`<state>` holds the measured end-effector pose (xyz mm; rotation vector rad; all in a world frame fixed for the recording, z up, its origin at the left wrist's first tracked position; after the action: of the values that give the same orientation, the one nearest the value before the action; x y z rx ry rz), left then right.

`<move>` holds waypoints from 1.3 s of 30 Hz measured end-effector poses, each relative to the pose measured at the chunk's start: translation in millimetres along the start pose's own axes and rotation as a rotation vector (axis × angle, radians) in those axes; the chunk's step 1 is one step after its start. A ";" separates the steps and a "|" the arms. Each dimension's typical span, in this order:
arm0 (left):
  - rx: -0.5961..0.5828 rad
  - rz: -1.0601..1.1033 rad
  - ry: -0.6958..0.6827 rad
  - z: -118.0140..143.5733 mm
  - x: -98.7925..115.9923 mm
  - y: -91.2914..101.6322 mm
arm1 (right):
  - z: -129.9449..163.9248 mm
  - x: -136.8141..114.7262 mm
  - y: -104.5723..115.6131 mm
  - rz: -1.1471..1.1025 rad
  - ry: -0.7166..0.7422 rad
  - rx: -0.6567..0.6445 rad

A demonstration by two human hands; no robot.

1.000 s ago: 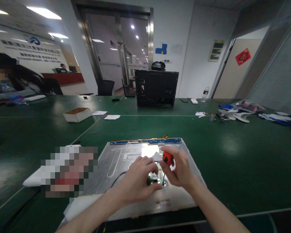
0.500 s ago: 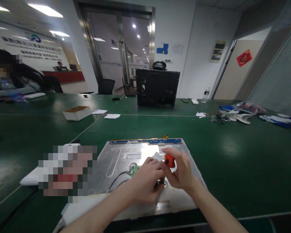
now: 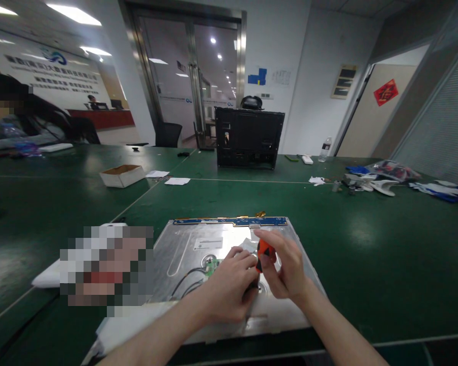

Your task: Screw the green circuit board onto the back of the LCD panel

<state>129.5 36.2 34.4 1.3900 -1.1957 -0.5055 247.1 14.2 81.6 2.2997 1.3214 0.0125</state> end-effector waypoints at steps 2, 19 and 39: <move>0.002 0.007 -0.005 0.0 0.0 0.1 | -0.3 -0.4 -1.3 0.025 0.005 0.027; 0.000 0.041 -0.008 -0.8 2.4 4.1 | -0.2 -0.8 -1.2 0.064 -0.012 0.069; -0.006 0.055 -0.015 -0.5 2.5 1.8 | 0.4 -0.1 -2.0 0.098 -0.012 0.055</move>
<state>130.3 34.6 37.0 1.3465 -1.2400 -0.4820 245.6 14.8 80.4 2.4053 1.2171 -0.0051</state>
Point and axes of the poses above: each hand's wrist, its own z-axis away from the middle knuckle, its own y-axis out of the back of the hand, x = y × z, the point moved 4 cm from there along -z, towards the middle knuckle, and after that the axes turned 4 degrees about z, right-handed, at the moved point
